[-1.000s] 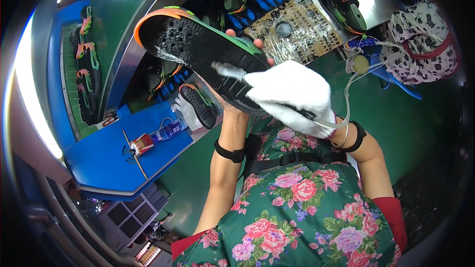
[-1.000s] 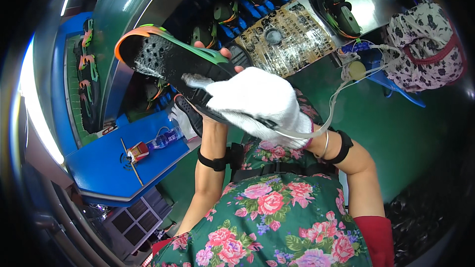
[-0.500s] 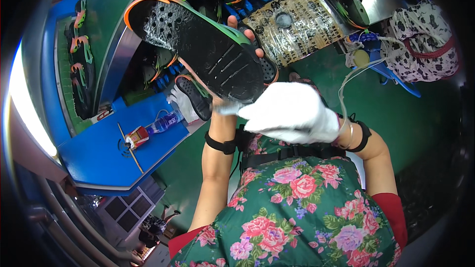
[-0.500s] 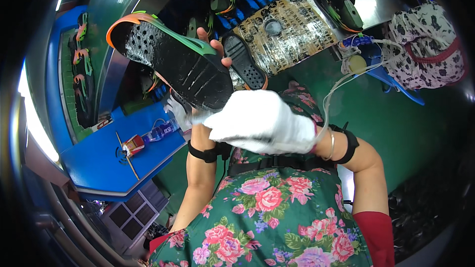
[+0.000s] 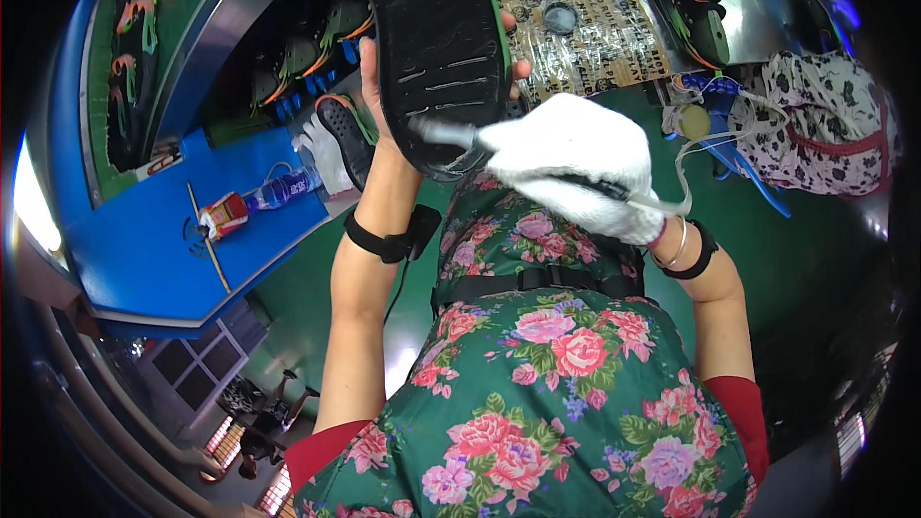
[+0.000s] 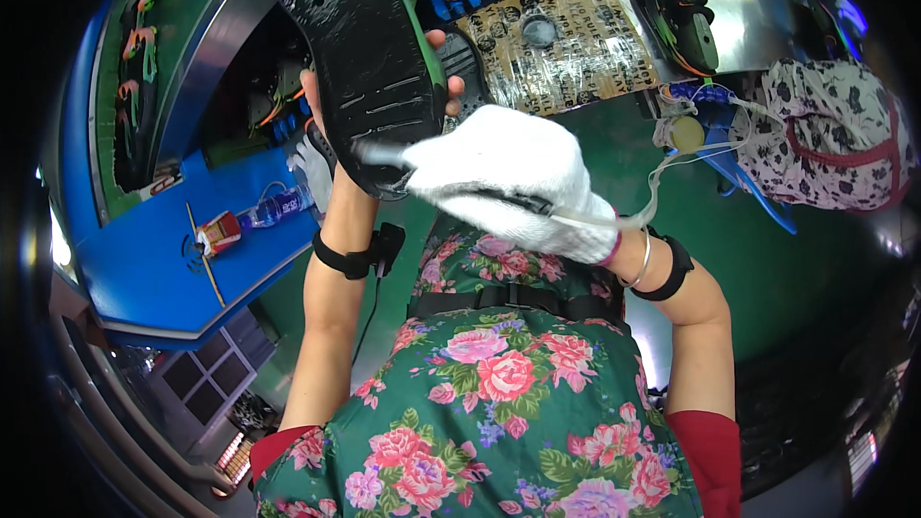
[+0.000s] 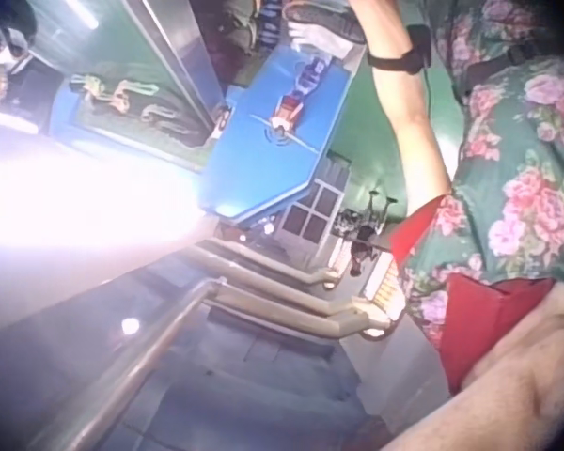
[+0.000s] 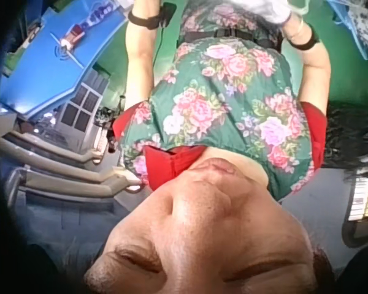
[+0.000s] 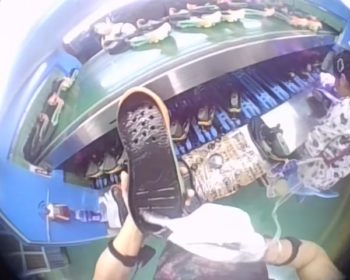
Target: Apply adhesive to shoe soles using a brush.
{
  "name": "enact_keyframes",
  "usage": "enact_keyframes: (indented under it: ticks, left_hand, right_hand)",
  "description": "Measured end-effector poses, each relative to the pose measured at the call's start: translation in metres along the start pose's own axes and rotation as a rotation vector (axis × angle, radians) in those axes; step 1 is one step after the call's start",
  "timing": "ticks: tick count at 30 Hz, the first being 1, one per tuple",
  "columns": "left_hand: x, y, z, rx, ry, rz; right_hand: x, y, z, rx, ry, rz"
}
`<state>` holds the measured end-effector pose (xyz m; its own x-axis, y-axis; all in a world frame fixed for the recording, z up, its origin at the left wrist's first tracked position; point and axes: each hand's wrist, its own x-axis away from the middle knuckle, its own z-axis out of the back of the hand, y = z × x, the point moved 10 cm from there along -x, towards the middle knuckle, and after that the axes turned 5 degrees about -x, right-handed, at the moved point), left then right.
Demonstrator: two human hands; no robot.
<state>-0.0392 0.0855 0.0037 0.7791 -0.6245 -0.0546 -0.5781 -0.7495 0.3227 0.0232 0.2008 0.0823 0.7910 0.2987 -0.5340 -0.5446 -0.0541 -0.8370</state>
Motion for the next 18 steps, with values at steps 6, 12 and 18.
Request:
enact_keyframes:
  ticks: [6, 12, 18]
  left_hand:
    - [0.006, -0.003, 0.013, 0.014, 0.108, 0.132]
    - [0.023, 0.012, 0.057, -0.177, 0.3, 0.15]
    - [0.035, 0.027, 0.087, -0.404, 0.483, 0.137]
  right_hand:
    - [0.021, -0.023, -0.04, 0.115, -0.186, 0.113]
    - [0.004, -0.005, -0.02, 0.045, -0.153, 0.043]
    - [0.007, -0.01, -0.035, -0.196, -0.299, 0.046]
